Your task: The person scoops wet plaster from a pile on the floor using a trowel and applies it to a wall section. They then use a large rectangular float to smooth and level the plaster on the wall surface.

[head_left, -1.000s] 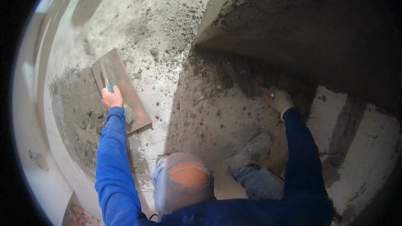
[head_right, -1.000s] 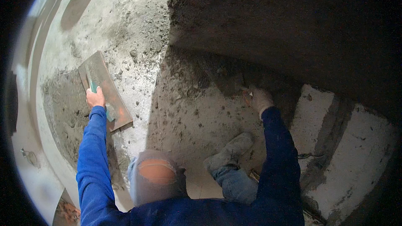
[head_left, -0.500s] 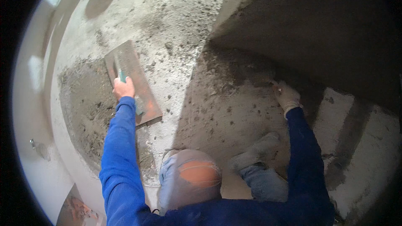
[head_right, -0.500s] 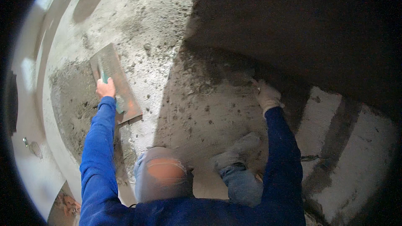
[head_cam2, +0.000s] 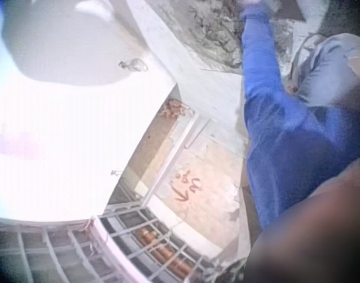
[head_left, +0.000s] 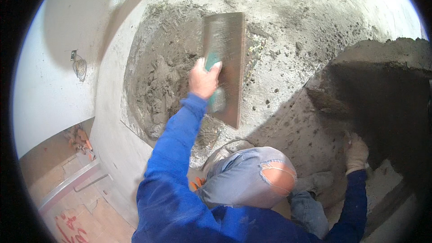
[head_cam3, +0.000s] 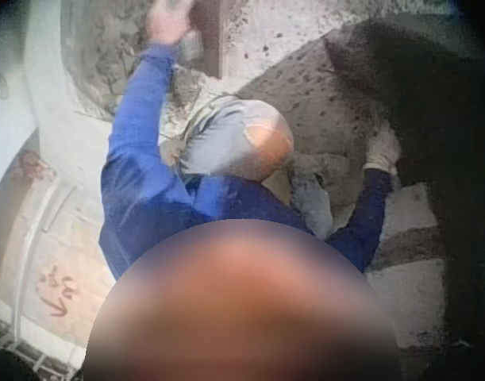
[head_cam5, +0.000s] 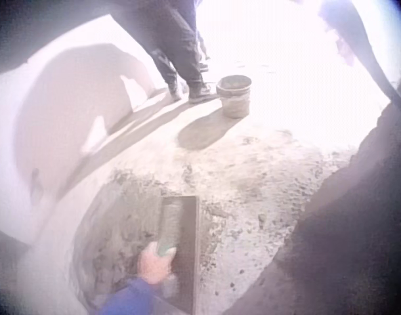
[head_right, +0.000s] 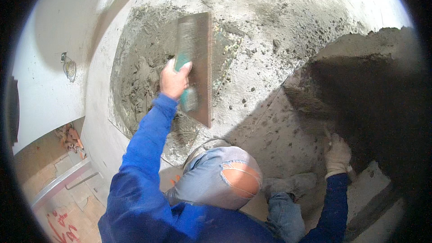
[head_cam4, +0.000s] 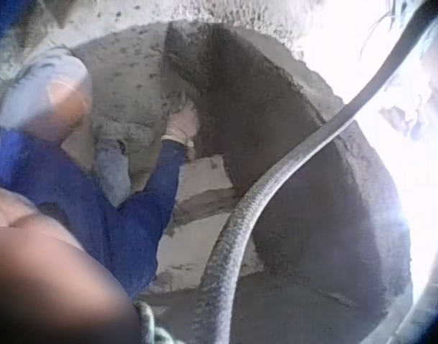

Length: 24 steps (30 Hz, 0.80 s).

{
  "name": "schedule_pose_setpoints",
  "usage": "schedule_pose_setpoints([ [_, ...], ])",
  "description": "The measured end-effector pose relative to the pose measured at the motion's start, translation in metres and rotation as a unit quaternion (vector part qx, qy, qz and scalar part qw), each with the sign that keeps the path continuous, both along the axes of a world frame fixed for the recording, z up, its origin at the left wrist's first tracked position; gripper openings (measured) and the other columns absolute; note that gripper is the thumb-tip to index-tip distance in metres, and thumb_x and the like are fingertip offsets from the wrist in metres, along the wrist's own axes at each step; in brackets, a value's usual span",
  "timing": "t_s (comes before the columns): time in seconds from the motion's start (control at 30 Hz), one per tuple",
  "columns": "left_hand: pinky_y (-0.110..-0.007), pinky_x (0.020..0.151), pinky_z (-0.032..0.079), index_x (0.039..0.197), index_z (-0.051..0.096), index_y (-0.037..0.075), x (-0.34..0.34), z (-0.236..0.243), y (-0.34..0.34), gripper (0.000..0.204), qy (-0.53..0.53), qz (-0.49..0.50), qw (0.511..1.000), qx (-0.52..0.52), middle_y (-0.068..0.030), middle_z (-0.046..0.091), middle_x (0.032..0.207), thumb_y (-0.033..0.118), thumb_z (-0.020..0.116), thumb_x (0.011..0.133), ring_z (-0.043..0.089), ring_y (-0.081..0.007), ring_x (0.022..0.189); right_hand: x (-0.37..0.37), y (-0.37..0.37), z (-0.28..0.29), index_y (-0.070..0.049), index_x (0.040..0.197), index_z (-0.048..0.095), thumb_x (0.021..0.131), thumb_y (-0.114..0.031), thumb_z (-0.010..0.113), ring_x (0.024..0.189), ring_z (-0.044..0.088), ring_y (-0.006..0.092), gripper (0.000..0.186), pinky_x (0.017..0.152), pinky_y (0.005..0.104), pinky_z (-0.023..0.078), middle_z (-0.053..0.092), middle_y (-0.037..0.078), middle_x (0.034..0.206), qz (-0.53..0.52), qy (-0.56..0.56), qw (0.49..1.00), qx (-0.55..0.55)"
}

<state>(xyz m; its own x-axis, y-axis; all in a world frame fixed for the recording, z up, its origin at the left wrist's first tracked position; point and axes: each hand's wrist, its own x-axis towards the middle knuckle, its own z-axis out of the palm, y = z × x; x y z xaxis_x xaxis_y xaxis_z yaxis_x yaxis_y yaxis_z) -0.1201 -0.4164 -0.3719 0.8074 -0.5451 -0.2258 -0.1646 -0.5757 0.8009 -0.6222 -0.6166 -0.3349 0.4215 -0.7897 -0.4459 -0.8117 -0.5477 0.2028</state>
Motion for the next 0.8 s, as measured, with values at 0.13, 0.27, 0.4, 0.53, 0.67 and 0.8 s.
schedule_pose_setpoints([
  [0.13, -0.024, 0.039, 0.037, 0.1, 0.056, 0.004, 0.026, 0.076, 0.102, 0.017, 0.033, 0.157, 0.986, -0.042, -0.0001, 0.056, 0.066, 0.013, 0.067, 0.089, 0.048, -0.0069, 0.046, 0.098, 0.014, 0.012, -0.012, 0.094, 0.062, 0.085, -0.027, 0.065, 0.081, 0.066, 0.0363, 0.018, 0.07, 0.0478, 0.052, 0.067, 0.015, 0.089, 0.073, -0.125, 0.986, 0.08],
  [0.27, -0.026, 0.038, 0.037, 0.102, 0.05, 0.004, 0.043, 0.102, 0.169, 0.019, -0.052, 0.308, 0.95, 0.011, -0.0005, 0.049, 0.067, 0.011, 0.063, 0.091, 0.042, -0.0084, 0.045, 0.231, 0.03, 0.009, -0.01, 0.097, 0.064, 0.09, -0.036, 0.054, 0.074, 0.067, 0.0334, 0.029, 0.07, 0.0448, 0.053, 0.067, 0.014, 0.078, 0.159, -0.215, 0.924, 0.272],
  [0.4, -0.027, 0.04, 0.039, 0.104, 0.05, 0.002, 0.043, 0.101, 0.204, 0.021, -0.067, 0.358, 0.931, 0.008, -0.0016, 0.049, 0.067, 0.013, 0.062, 0.091, 0.043, -0.0096, 0.046, 0.319, 0.045, 0.008, -0.008, 0.099, 0.06, 0.092, -0.037, 0.058, 0.047, 0.057, 0.0209, 0.03, 0.04, 0.0375, 0.046, 0.061, 0.011, 0.067, -0.154, -0.156, 0.61, 0.761],
  [0.53, -0.028, 0.042, 0.04, 0.111, 0.05, 0.0, 0.038, 0.095, 0.21, 0.027, -0.015, 0.379, 0.925, -0.031, -0.0027, 0.051, 0.07, 0.015, 0.063, 0.092, 0.045, -0.0104, 0.047, 0.29, 0.044, 0.022, -0.004, 0.103, 0.06, 0.091, -0.035, 0.065, 0.043, 0.052, 0.016, 0.035, 0.035, 0.0311, 0.039, 0.058, 0.009, 0.064, -0.057, -0.14, 0.693, 0.705],
  [0.67, -0.027, 0.042, 0.04, 0.118, 0.048, 0.0, 0.028, 0.084, 0.166, 0.034, 0.009, 0.321, 0.946, -0.04, -0.0036, 0.053, 0.073, 0.016, 0.063, 0.092, 0.045, -0.0103, 0.047, 0.178, 0.02, 0.036, 0.0, 0.104, 0.059, 0.091, -0.037, 0.066, 0.044, 0.051, 0.0131, 0.04, 0.038, 0.0275, 0.039, 0.058, 0.006, 0.066, -0.158, -0.089, 0.779, 0.6],
  [0.8, -0.025, 0.041, 0.036, 0.108, 0.05, 0.003, -0.003, 0.072, 0.088, 0.023, 0.081, 0.165, 0.98, -0.081, -0.0012, 0.051, 0.07, 0.014, 0.063, 0.093, 0.043, -0.0082, 0.047, 0.061, 0.021, 0.04, -0.004, 0.097, 0.06, 0.093, -0.031, 0.065, 0.042, 0.048, 0.0105, 0.028, 0.036, 0.0273, 0.035, 0.053, 0.003, 0.059, -0.396, -0.134, 0.736, 0.533],
])
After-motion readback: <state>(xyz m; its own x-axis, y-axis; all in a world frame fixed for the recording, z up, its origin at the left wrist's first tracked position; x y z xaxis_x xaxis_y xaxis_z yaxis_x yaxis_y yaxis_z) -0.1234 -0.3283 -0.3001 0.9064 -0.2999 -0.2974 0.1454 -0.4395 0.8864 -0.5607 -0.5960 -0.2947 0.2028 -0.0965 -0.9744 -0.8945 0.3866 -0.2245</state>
